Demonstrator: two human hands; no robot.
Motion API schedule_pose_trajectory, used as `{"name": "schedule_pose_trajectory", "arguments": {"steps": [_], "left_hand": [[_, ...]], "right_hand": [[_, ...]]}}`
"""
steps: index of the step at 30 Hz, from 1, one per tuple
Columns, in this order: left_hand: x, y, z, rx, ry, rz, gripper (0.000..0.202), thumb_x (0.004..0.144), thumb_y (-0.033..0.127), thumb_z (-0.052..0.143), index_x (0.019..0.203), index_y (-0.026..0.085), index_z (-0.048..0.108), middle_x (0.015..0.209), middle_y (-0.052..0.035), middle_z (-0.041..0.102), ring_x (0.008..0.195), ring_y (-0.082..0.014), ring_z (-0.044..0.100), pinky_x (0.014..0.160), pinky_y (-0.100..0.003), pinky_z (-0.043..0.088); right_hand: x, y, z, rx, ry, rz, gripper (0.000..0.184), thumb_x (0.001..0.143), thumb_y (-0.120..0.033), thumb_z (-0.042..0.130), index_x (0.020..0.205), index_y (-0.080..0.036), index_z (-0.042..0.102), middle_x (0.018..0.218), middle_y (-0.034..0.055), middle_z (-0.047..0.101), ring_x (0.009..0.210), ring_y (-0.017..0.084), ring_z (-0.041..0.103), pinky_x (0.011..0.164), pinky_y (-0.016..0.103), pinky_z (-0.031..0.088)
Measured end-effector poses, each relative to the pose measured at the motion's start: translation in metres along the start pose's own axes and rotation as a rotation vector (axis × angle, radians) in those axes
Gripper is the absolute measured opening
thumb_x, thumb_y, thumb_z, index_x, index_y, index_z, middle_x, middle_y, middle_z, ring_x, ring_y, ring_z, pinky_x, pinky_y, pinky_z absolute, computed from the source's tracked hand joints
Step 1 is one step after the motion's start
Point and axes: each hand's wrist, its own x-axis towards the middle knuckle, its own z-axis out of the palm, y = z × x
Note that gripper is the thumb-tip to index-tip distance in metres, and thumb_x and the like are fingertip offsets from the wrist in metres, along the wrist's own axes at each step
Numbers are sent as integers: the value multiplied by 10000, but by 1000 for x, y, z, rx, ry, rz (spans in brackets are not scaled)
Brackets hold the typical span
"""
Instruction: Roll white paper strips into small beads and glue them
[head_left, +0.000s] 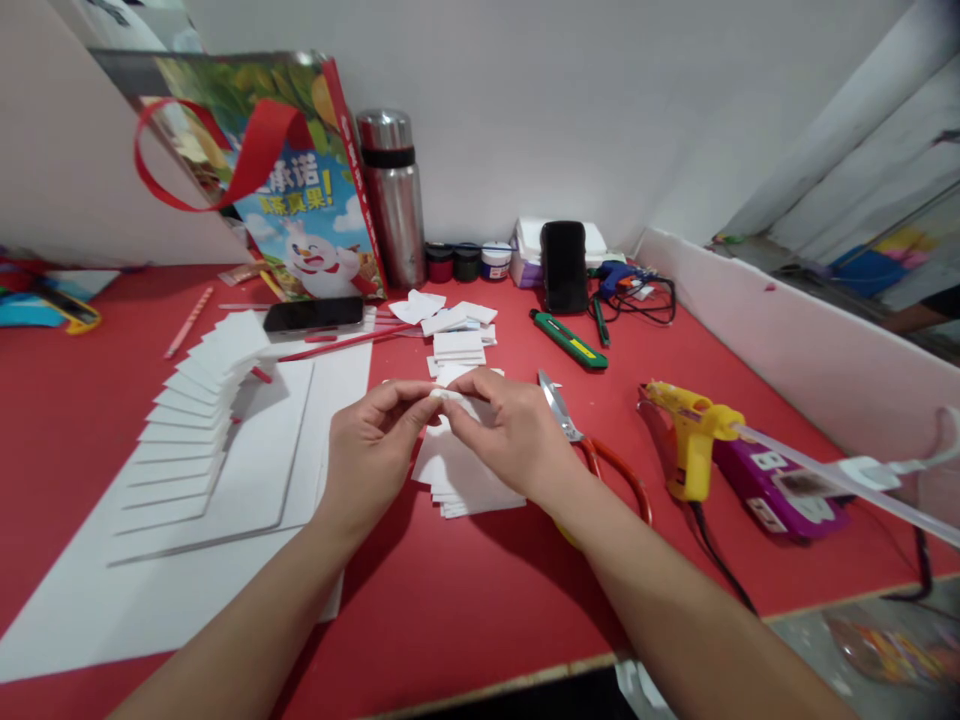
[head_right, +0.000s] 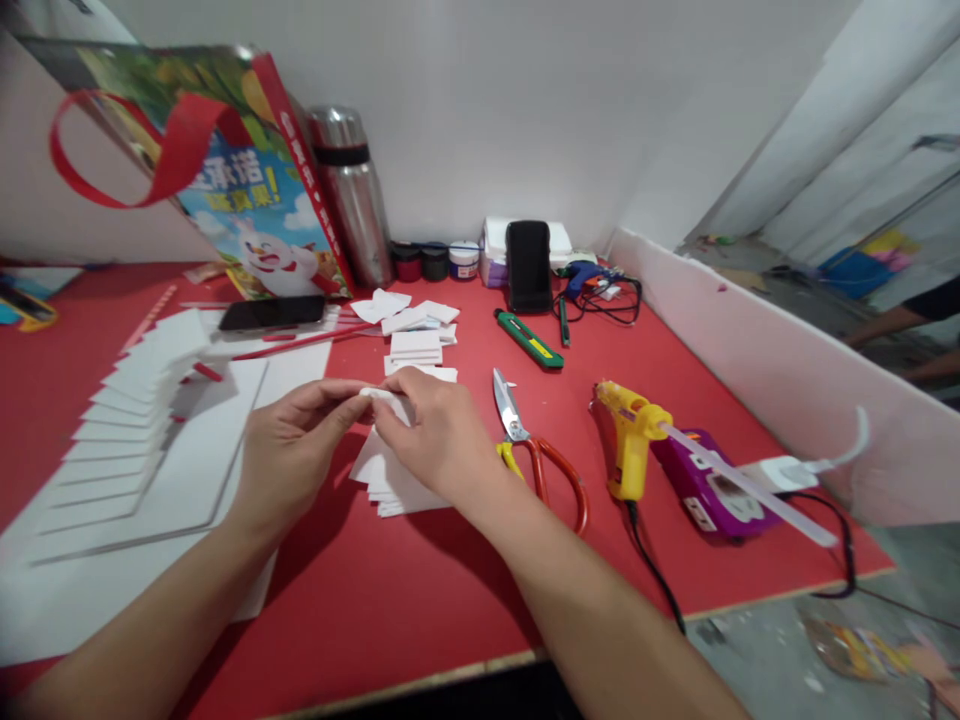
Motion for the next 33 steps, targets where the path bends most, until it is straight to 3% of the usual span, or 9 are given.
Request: {"name": "schedule_pose_trajectory", "arguments": {"steps": [6,10,14,19,23,29,33], "left_hand": [[1,0,1,85,-52,21,129,864,308,714,927,202,753,888,-21,747,809,-157,695,776,-270,536],[2,-1,0,47,-41,-16,138,854,319,726,925,205,753,882,-17,748,794,-153,692,759,-265,538],[1,-2,1,-23,-36,-74,148,835,323,746,914,198,753,866,-16,749,786,-148,686,737,-253,538],[-2,4,6,-92,8,-122,134,824,290,754,891,175,746,817,-15,745,737,-137,674,706,-241,539],[-3,8,9,-51,96,-20,111,814,258,761,887,175,750,810,-12,750,728,-145,684,713,-257,555],[-7,7,9,55,153,183,36,842,193,732,871,191,754,827,-5,729,759,-140,665,729,-268,548],[-10,4,10,179,129,376,121,883,129,674,946,199,750,898,-21,738,812,-144,660,783,-291,533]], "right_hand": [[2,1,-8,-48,-132,-25,214,849,-63,511,932,-151,687,857,44,709,786,165,621,712,273,420],[4,1,-10,-32,-186,-32,180,940,-149,481,947,-159,660,881,49,680,814,163,591,716,274,403],[5,3,-10,-80,-192,-62,244,999,-237,455,812,-170,597,785,24,627,745,145,546,669,262,366],[0,-3,-4,-275,-135,-86,301,992,-241,442,721,-173,553,716,29,592,673,146,509,639,281,334],[-5,-12,1,-410,-77,-129,279,990,-226,397,805,-155,595,792,82,628,740,188,552,674,308,353],[-5,-11,-1,-300,-112,-192,283,1008,-225,385,784,-182,552,767,56,596,720,174,523,675,295,369],[-3,-6,-4,-224,-70,-206,290,1016,-230,386,770,-189,534,743,45,578,711,166,514,678,291,381]]}}
